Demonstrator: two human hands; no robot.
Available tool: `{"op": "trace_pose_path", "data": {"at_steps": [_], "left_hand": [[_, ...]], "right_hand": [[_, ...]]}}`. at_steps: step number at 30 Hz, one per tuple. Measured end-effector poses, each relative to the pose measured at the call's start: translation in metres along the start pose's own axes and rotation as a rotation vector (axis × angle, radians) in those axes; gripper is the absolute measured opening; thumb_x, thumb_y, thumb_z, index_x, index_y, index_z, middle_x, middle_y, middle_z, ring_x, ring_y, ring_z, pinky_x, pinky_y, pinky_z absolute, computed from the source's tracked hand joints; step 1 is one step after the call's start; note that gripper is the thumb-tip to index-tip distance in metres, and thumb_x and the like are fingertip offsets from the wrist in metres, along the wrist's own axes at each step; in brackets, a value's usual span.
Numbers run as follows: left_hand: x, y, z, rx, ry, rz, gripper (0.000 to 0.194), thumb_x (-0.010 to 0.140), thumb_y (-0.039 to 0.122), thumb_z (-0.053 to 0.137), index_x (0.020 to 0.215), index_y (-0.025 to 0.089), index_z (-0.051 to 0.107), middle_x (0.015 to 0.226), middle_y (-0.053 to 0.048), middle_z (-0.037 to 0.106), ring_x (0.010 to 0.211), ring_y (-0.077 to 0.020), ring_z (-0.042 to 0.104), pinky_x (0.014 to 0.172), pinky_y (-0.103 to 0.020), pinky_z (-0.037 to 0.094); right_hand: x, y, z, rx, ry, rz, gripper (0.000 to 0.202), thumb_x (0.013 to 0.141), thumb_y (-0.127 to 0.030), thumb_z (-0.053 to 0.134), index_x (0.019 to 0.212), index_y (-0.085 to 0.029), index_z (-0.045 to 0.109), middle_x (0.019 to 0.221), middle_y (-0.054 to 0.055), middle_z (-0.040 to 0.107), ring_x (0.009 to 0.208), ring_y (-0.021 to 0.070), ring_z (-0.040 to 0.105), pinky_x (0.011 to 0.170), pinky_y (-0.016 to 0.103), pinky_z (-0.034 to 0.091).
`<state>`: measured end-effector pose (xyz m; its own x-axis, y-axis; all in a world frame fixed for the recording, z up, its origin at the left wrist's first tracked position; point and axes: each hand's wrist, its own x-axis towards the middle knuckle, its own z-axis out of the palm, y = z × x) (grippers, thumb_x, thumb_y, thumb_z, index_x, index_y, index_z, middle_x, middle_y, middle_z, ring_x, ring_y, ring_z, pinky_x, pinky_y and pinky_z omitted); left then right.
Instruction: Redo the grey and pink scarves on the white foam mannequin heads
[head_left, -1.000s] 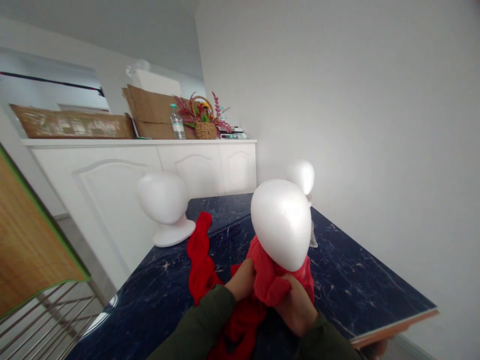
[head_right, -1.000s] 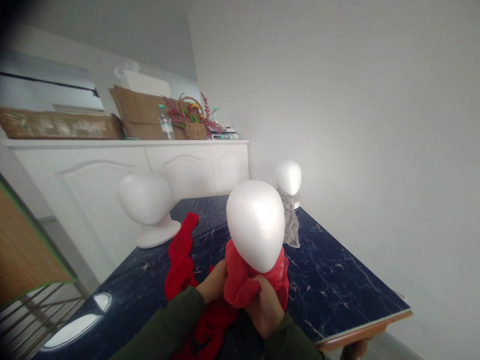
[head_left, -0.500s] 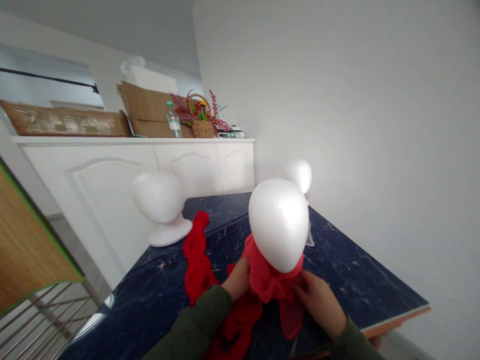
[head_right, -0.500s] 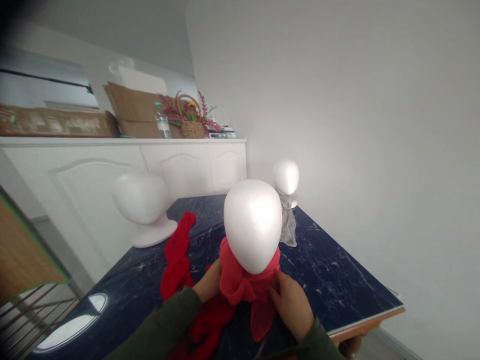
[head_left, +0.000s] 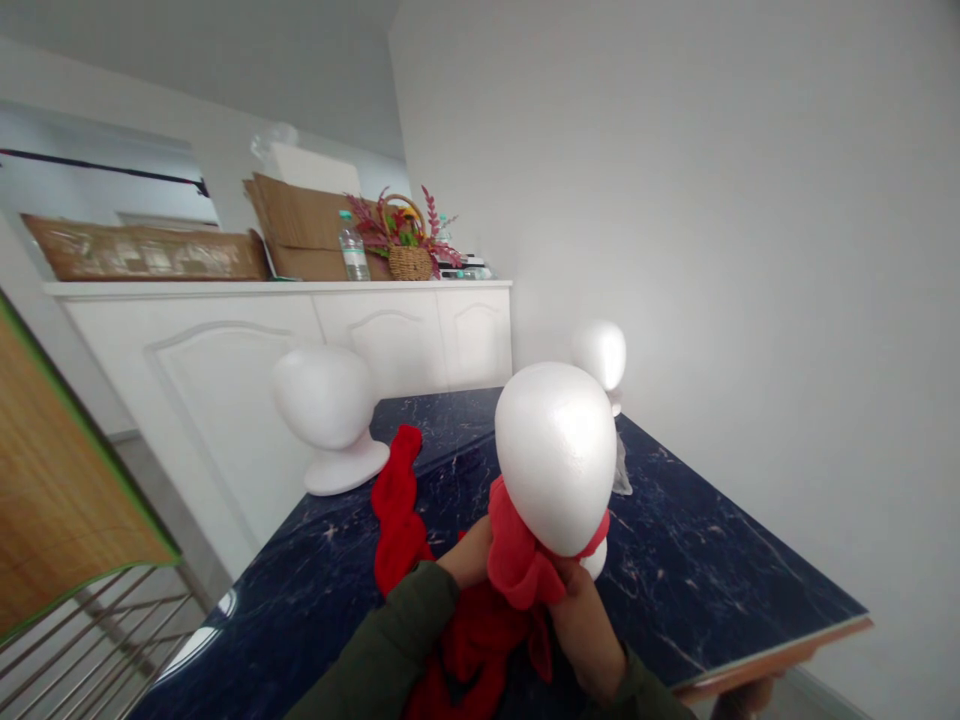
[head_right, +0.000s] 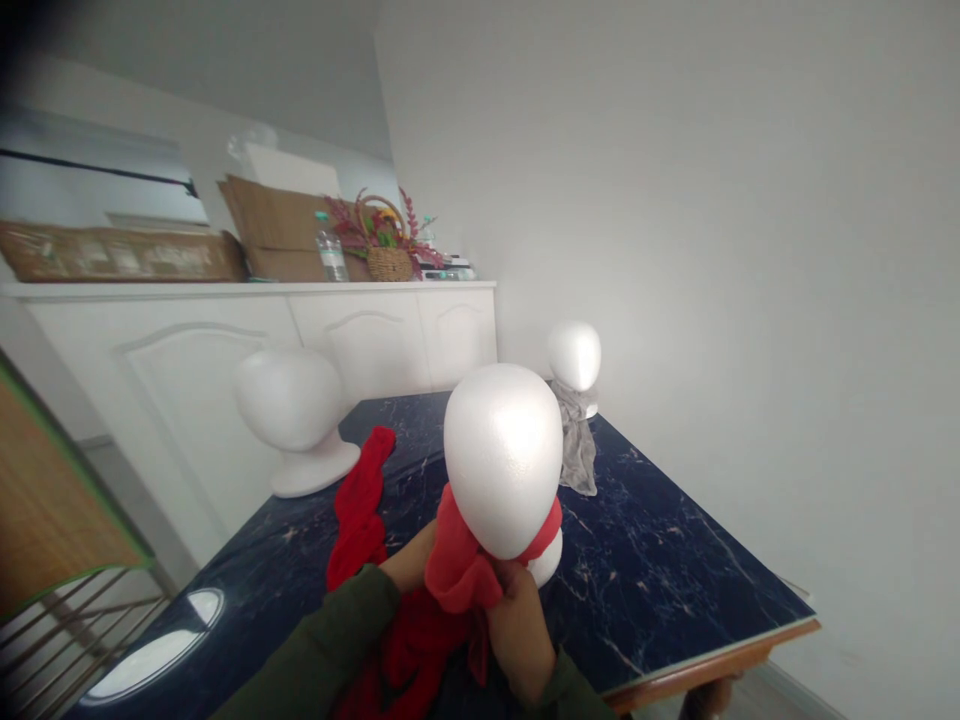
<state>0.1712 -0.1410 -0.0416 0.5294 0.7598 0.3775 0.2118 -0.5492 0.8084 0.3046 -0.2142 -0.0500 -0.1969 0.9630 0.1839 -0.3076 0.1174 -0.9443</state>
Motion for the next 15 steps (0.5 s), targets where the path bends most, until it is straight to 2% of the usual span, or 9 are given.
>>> {"op": "trace_pose_path", "data": {"at_steps": [5,9,12,15], "left_hand": [[0.001,0.012,-0.003,0.048,-0.106,0.03,0.044,0.074,0.021,0.053,0.117,0.018,0.049,0.122,-0.007,0.05,0.109,-0.0245,0.046,0.097,-0.035,0.032],[0.003,0.024,0.001,0.118,-0.152,0.082,0.042,0.074,0.022,0.052,0.115,0.019,0.051,0.118,-0.006,0.053,0.112,-0.0241,0.044,0.1,-0.035,0.028],[0.004,0.035,0.006,0.127,-0.154,0.093,0.036,0.076,0.024,0.05,0.112,0.02,0.054,0.117,-0.005,0.054,0.112,-0.0227,0.044,0.1,-0.034,0.028],[0.003,0.038,0.008,0.126,-0.13,0.103,0.03,0.077,0.021,0.047,0.105,0.02,0.057,0.115,-0.005,0.055,0.109,-0.0225,0.046,0.099,-0.035,0.029]], "right_hand": [[-0.008,0.007,0.001,0.179,0.005,0.04,0.032,0.078,-0.035,0.046,0.106,-0.021,0.053,0.102,0.003,0.058,0.089,0.0179,0.054,0.072,0.027,0.045],[-0.006,0.014,-0.004,0.118,0.008,0.035,0.033,0.076,-0.041,0.048,0.1,-0.019,0.053,0.092,0.003,0.061,0.082,0.0163,0.056,0.072,0.027,0.044],[-0.002,0.014,-0.009,-0.169,0.048,0.02,0.035,0.07,-0.044,0.055,0.089,-0.014,0.056,0.084,0.007,0.062,0.076,0.018,0.057,0.068,0.028,0.044],[-0.002,0.006,-0.013,-0.654,0.125,-0.06,0.028,0.072,-0.041,0.053,0.075,-0.013,0.058,0.071,0.007,0.062,0.065,0.0187,0.056,0.06,0.028,0.041]]}}
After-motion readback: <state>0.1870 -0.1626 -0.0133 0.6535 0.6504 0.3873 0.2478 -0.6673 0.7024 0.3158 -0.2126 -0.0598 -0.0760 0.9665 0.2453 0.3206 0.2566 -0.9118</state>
